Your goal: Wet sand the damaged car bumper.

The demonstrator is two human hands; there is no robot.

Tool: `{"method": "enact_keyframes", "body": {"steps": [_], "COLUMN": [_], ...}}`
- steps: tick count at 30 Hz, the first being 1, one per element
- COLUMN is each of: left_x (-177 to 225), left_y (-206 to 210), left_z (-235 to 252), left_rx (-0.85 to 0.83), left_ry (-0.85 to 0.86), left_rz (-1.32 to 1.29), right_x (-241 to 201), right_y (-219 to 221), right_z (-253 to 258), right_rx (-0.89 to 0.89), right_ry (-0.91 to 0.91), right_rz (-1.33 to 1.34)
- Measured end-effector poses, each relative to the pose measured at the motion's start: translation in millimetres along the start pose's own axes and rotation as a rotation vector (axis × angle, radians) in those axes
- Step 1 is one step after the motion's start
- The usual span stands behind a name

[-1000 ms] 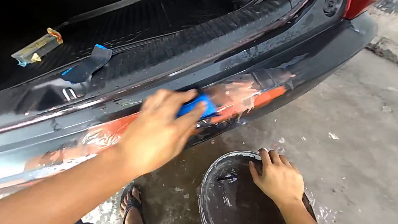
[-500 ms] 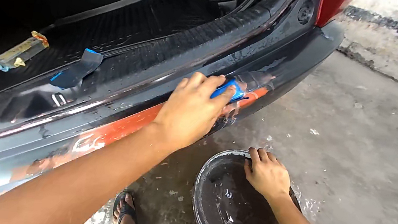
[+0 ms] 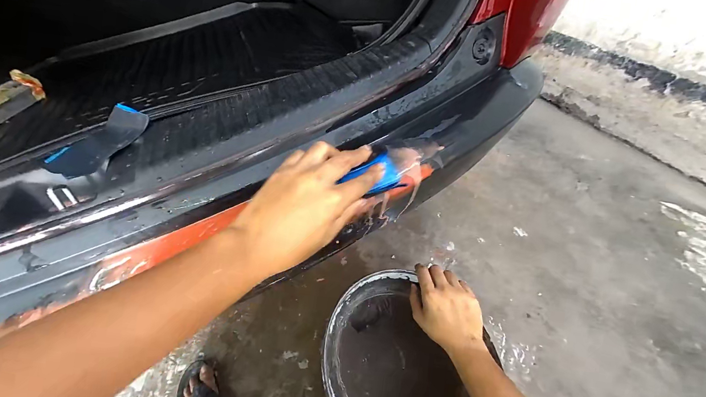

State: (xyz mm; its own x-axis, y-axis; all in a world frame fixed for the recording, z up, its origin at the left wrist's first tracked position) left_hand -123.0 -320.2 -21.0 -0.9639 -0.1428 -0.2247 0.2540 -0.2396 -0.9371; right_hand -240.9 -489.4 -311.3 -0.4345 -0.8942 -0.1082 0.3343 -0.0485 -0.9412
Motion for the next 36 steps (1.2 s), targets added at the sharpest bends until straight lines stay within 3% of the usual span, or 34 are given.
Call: {"method": "enact_keyframes", "body": {"steps": [3,5,11,13,16,18,24,26,30,32,36], "left_x": [-6.1,-6.9,2.7,-1.5,-15.5,-17.3,-3.9,-6.3,-12.3,-10.7,-5.4], "left_y": [-20.3,-21.8,9.3,-5.1,-36.3,-45.2,-11.2,-19.2,-43.8,-36.6,-5.9], "left_z": [-72.1,-85.7,27.2,-13.9,-135.7,-170.7,-46.7,-65.7,-154.6,-140.4,-45.9], "left_rx": [0.006,0.034,-0.005,0.000,0.034,0.054,0.013,-0.008,0.046,0.082,0.054], "left_ry": [-0.023,-0.064,-0.032,-0.009,-0.034,-0.071,-0.044,-0.016,-0.069,-0.093,-0.108], "left_rz": [0.003,0.033,0.031,-0.005,0.001,0.036,0.028,-0.022,-0.024,0.013,0.015], "right_x": [-2.2,-4.5,0.3,0.7,-1.1,-5.3,-3.0,-1.7,-6.1,-6.9,-1.3], "right_y": [-1.5,0.5,1.5,-0.9,-3.9,-2.8,-1.7,-5.8,-7.3,-2.4,2.2], "right_z": [3.5,6.2,0.1,-1.7,2.5,4.9,0.0,-1.7,5.1,6.9,-0.9], "right_rx": [0.003,-0.012,0.030,0.030,0.002,0.008,0.054,0.055,0.064,0.046,0.068], "right_ry": [0.031,0.058,-0.005,-0.018,0.026,0.062,-0.032,-0.053,0.010,0.020,-0.052], "right_rz": [0.007,0.005,-0.004,0.007,0.060,0.082,0.073,0.088,0.131,0.109,0.083]}}
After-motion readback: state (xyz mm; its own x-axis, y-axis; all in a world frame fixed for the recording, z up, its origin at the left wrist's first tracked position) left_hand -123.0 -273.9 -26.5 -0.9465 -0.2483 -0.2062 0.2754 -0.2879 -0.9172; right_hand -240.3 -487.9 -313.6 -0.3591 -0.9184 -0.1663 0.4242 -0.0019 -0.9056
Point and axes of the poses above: each hand's wrist, its own z-axis towards the middle knuckle, its own y-axis out of the palm, x = y × z, the point moved 7 cm from there along z, towards the middle knuckle, and after that the axes turned 10 degrees about y, right-handed, at the moved point
